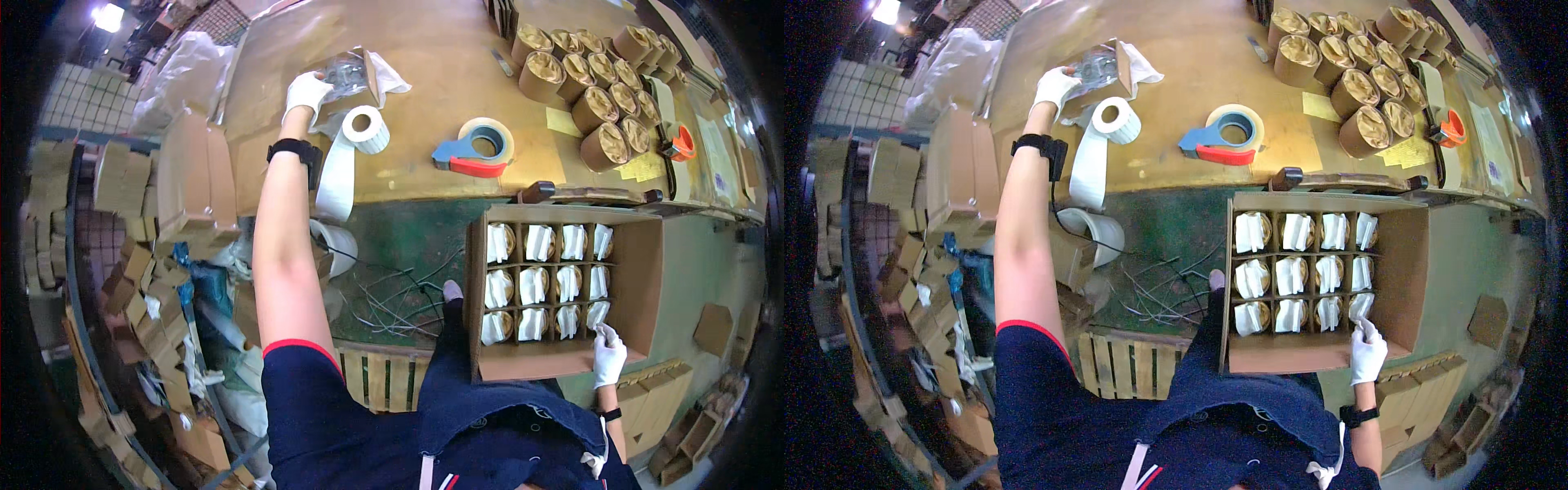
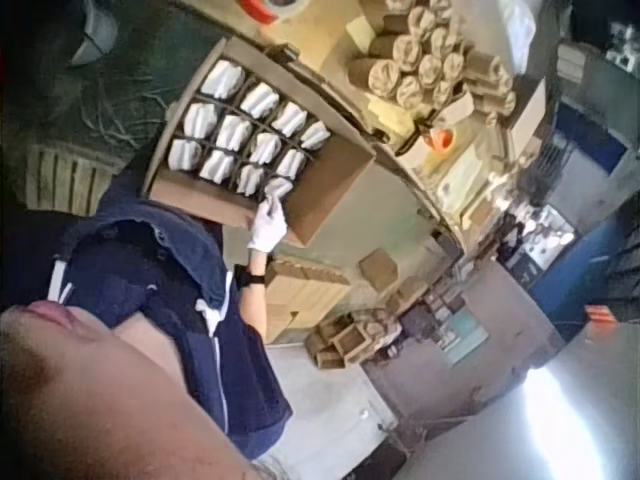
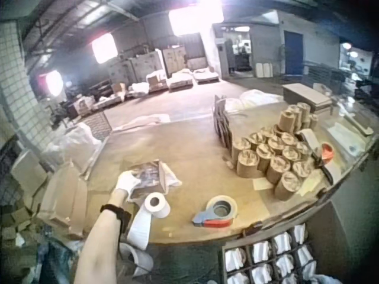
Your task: Packing items into cardboard boxes and sealing them with tape.
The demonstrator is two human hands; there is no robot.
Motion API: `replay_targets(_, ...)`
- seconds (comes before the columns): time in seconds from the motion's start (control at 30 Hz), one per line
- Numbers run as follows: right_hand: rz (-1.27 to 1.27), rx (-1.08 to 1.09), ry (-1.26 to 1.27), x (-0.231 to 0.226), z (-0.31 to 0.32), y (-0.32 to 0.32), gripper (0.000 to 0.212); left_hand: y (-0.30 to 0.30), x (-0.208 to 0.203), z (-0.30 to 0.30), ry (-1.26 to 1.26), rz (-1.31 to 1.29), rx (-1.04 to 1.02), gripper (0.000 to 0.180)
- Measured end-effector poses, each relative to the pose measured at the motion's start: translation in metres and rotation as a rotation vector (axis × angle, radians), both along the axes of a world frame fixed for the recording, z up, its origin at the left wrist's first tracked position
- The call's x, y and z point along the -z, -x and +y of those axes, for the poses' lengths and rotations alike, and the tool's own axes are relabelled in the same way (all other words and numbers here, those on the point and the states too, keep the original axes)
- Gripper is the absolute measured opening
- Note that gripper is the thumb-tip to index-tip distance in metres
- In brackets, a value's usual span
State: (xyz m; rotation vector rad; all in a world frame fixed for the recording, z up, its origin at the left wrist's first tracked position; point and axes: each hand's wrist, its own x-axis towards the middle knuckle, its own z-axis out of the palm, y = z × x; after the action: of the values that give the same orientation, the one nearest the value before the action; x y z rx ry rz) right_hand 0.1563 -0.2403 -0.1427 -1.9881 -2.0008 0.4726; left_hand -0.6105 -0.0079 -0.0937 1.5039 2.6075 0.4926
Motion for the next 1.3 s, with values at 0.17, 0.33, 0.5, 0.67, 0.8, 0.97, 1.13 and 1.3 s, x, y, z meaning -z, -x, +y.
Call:
replay_targets(0.17, -0.043, 0.114, 0.094, -0.007, 0.009, 0.018, 0.016, 0.041, 0.051, 0.062, 0.517, -0.085, -0.055, 0.041)
replay_targets(0.33, -0.105, 0.175, 0.134, -0.002, 0.011, 0.017, 0.014, 0.086, 0.122, 0.077, 0.416, 0.010, -0.018, 0.033)
replay_targets(0.5, -0.082, 0.279, 0.192, -0.004, 0.017, 0.021, 0.015, 0.106, 0.135, 0.074, 0.287, 0.223, -0.109, 0.031)
replay_targets(0.67, -0.035, 0.349, 0.236, -0.003, 0.020, 0.019, 0.016, 0.108, 0.108, 0.059, -0.028, 0.192, -0.129, 0.025)
replay_targets(0.8, -0.056, 0.289, 0.182, -0.010, 0.024, 0.024, 0.016, 0.082, 0.070, 0.055, -0.411, -0.489, -0.405, 0.024)
replay_targets(0.97, 0.054, 0.330, 0.188, 0.000, 0.026, 0.013, 0.016, 0.062, 0.022, 0.038, -0.640, -1.023, -0.303, 0.025)
replay_targets(1.13, 0.144, 0.311, 0.176, 0.002, 0.028, 0.007, 0.020, -0.053, -0.019, 0.020, -0.707, -1.460, -0.006, 0.023)
replay_targets(1.3, 1.409, 0.353, 0.828, -0.055, 0.079, 0.089, 0.046, -0.252, -0.062, -0.048, -0.548, -1.698, 0.112, 0.028)
